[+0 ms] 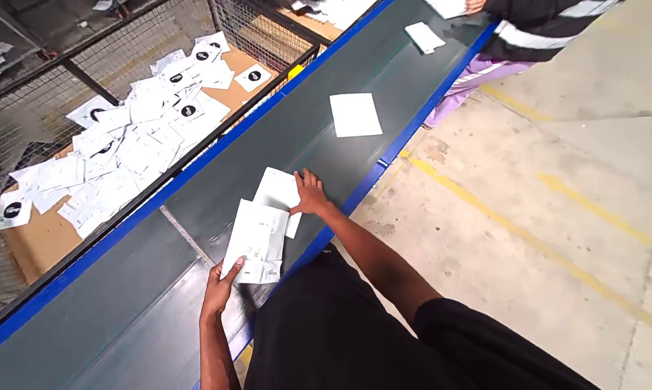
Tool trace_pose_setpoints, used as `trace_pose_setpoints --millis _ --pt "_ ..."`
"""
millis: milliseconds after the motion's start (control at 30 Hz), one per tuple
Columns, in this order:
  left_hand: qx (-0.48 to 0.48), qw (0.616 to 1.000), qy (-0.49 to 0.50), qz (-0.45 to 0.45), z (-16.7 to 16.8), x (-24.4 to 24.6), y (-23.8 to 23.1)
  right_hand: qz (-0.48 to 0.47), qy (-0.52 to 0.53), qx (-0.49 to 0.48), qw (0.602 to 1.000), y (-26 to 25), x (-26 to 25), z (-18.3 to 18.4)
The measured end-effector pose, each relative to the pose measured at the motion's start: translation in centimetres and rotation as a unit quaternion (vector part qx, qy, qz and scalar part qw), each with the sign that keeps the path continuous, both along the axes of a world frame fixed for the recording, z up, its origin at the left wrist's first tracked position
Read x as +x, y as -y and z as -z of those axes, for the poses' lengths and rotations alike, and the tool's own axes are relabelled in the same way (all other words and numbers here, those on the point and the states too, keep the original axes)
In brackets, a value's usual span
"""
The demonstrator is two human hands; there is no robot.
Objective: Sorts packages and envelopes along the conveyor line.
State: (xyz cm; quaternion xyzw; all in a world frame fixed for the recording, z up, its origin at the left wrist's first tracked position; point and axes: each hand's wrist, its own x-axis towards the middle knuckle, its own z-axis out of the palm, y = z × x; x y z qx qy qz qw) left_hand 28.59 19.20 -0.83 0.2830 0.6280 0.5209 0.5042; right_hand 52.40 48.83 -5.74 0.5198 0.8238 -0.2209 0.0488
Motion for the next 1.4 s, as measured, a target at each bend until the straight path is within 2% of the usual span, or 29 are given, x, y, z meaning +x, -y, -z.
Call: trace_pose_setpoints --millis 67,133,233,300,367,433,500,600,633,667,733,800,933,1033,1100,1200,1333,1400 --pt "-0.013 0.999 -0.031 0.028 0.9 -0.1 -0.8 -0.026 -0.018 0.013 0.999 2.0 -0.7 0.2" --pt "-0.044 0.986 -0.152 0.043 2.5 0.0 -1.4 -0.067 -0.044 0.020 0.997 4.0 -1.4 -0.4" --pt "-0.120 0.911 -0.391 0.054 4.2 0.6 -1.3 -0.091 -0.110 -0.046 0.989 6.9 -1.3 -0.7" --pt "-0.180 0.867 -0.459 0.070 4.3 1.1 -0.4 -0.070 -0.205 -0.111 0.970 9.1 -1.0 -0.4" --pt "-0.206 0.869 -0.443 0.077 4.3 1.2 0.6 -0.052 -0.325 -0.197 0.924 11.2 -0.3 -0.9" --pt "-0.192 0.906 -0.370 0.073 4.1 0.4 1.8 -0.059 -0.421 -0.294 0.856 13.1 0.2 -2.2" --pt "-0.164 0.941 -0.287 0.068 3.8 -0.6 3.2 -0.121 -0.441 -0.339 0.822 13.8 0.3 -3.4" --pt "-0.095 0.981 -0.162 0.044 2.6 -0.7 4.4 -0.207 -0.446 -0.363 0.792 12.8 -0.3 -4.8" --pt "-0.073 0.990 -0.114 0.044 2.2 -0.6 4.4 -0.215 -0.445 -0.358 0.792 12.0 -0.5 -5.2" --pt "-0.064 0.994 -0.075 0.038 1.8 -0.3 4.3 -0.212 -0.439 -0.331 0.808 11.0 -0.6 -5.5" --pt "-0.061 0.996 -0.059 0.013 1.5 0.5 3.9 -0.174 -0.391 -0.200 0.881 8.0 -0.6 -5.3" --pt "-0.052 0.996 -0.068 0.001 1.9 1.3 3.2 -0.119 -0.283 -0.090 0.947 3.4 -0.1 -4.2" --pt "-0.037 0.998 -0.055 0.000 2.4 2.3 0.6 0.010 -0.188 -0.013 0.982 -6.0 0.8 -2.5" --pt "-0.036 0.998 -0.049 0.009 2.6 2.8 -1.7 0.028 -0.107 -0.007 0.994 -9.6 0.4 -1.5" --pt "-0.042 0.997 -0.060 0.013 2.8 2.9 -3.1 -0.009 -0.069 -0.023 0.997 -9.4 -0.6 -0.5" --pt "-0.063 0.994 -0.095 0.002 3.8 2.8 -3.9 -0.084 -0.036 -0.016 0.996 -5.1 -2.9 0.3" --pt "-0.125 0.956 -0.264 0.011 6.1 2.0 -2.8 -0.169 -0.057 0.008 0.984 2.0 -4.5 -0.1" --pt "-0.152 0.925 -0.346 0.023 6.2 1.8 -1.5 -0.186 -0.088 -0.038 0.978 5.5 -4.9 0.0"
